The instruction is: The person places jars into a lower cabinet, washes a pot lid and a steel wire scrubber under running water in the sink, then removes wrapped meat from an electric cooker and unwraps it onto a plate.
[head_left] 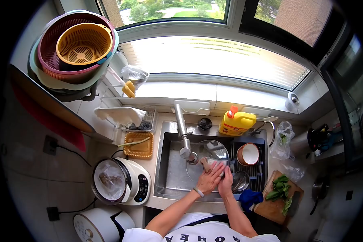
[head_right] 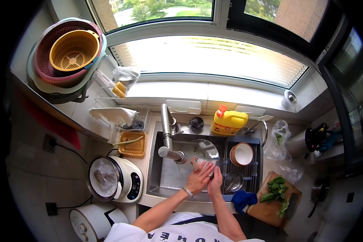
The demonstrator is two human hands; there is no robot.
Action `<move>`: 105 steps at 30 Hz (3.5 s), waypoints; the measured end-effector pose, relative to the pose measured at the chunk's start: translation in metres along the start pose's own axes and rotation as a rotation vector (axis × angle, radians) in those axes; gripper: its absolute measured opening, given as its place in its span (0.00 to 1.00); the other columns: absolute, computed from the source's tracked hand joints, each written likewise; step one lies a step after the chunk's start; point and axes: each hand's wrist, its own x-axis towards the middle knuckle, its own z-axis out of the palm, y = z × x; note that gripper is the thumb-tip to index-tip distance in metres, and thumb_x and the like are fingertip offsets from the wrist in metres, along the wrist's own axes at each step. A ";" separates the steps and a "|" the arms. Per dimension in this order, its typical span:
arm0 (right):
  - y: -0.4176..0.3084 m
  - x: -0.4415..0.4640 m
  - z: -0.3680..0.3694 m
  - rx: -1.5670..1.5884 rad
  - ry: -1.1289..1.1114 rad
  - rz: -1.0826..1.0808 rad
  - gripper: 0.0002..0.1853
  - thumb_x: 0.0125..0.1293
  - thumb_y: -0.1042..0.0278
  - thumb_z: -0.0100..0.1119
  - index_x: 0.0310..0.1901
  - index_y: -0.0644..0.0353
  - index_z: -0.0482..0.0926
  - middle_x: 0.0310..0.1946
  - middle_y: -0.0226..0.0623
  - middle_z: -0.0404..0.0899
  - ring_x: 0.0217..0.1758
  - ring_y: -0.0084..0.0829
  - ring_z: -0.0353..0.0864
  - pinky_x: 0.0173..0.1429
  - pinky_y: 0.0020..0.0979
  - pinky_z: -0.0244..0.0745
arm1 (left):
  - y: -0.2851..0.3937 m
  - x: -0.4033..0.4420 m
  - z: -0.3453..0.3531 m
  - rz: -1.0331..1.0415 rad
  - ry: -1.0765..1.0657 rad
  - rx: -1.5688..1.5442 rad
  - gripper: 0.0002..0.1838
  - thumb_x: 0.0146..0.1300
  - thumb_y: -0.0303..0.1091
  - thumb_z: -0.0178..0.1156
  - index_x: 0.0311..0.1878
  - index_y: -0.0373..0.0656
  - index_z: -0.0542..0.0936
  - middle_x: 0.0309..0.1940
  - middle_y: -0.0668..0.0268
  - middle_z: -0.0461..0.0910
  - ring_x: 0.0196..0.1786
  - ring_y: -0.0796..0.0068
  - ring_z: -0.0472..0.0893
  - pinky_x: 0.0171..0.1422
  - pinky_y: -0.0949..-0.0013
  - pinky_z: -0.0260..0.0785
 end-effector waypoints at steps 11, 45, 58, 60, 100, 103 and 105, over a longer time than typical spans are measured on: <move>-0.028 0.008 -0.014 -0.090 0.210 0.049 0.17 0.72 0.50 0.43 0.46 0.55 0.73 0.39 0.38 0.83 0.31 0.25 0.82 0.37 0.32 0.82 | -0.050 -0.004 -0.034 -0.184 0.181 -0.165 0.28 0.66 0.31 0.46 0.71 0.47 0.59 0.71 0.65 0.58 0.73 0.59 0.55 0.75 0.56 0.46; -0.067 0.020 -0.009 -0.697 -0.250 -0.005 0.15 0.72 0.61 0.47 0.36 0.67 0.76 0.25 0.38 0.81 0.27 0.25 0.81 0.30 0.23 0.76 | -0.075 0.041 -0.046 0.050 -0.054 -0.408 0.28 0.62 0.25 0.53 0.67 0.45 0.65 0.60 0.56 0.68 0.63 0.56 0.67 0.67 0.61 0.59; -0.056 0.012 -0.024 -0.652 -0.223 -0.032 0.17 0.71 0.61 0.48 0.35 0.68 0.77 0.26 0.44 0.83 0.25 0.27 0.82 0.32 0.24 0.77 | -0.104 0.024 -0.006 -0.439 -0.152 -0.931 0.10 0.69 0.40 0.54 0.42 0.43 0.74 0.29 0.77 0.68 0.33 0.88 0.65 0.37 0.79 0.62; -0.053 0.006 -0.024 -0.574 -0.135 -0.066 0.17 0.71 0.60 0.48 0.34 0.68 0.77 0.25 0.44 0.83 0.24 0.27 0.82 0.31 0.24 0.77 | -0.108 0.016 0.001 -0.475 0.057 -0.995 0.12 0.69 0.40 0.53 0.37 0.42 0.75 0.28 0.76 0.70 0.31 0.83 0.67 0.37 0.74 0.63; -0.023 0.002 -0.004 -0.116 -0.429 0.333 0.37 0.55 0.86 0.50 0.69 0.58 0.57 0.67 0.41 0.63 0.68 0.41 0.65 0.67 0.41 0.66 | -0.067 0.033 0.023 -0.443 0.135 -0.160 0.35 0.70 0.43 0.42 0.71 0.30 0.46 0.72 0.42 0.41 0.74 0.42 0.46 0.76 0.55 0.41; -0.004 0.013 -0.032 -0.244 -0.416 0.275 0.37 0.54 0.86 0.50 0.69 0.60 0.58 0.64 0.38 0.66 0.64 0.36 0.69 0.65 0.35 0.67 | -0.021 0.032 0.018 -0.337 0.156 -0.043 0.34 0.69 0.42 0.42 0.72 0.33 0.48 0.73 0.44 0.42 0.74 0.43 0.46 0.76 0.54 0.41; 0.007 0.012 -0.039 -0.085 -0.315 0.324 0.38 0.52 0.88 0.48 0.69 0.60 0.58 0.64 0.37 0.67 0.63 0.34 0.71 0.64 0.33 0.67 | 0.008 0.032 0.020 -0.275 0.130 0.016 0.33 0.69 0.42 0.42 0.72 0.36 0.48 0.73 0.47 0.43 0.74 0.45 0.46 0.76 0.53 0.41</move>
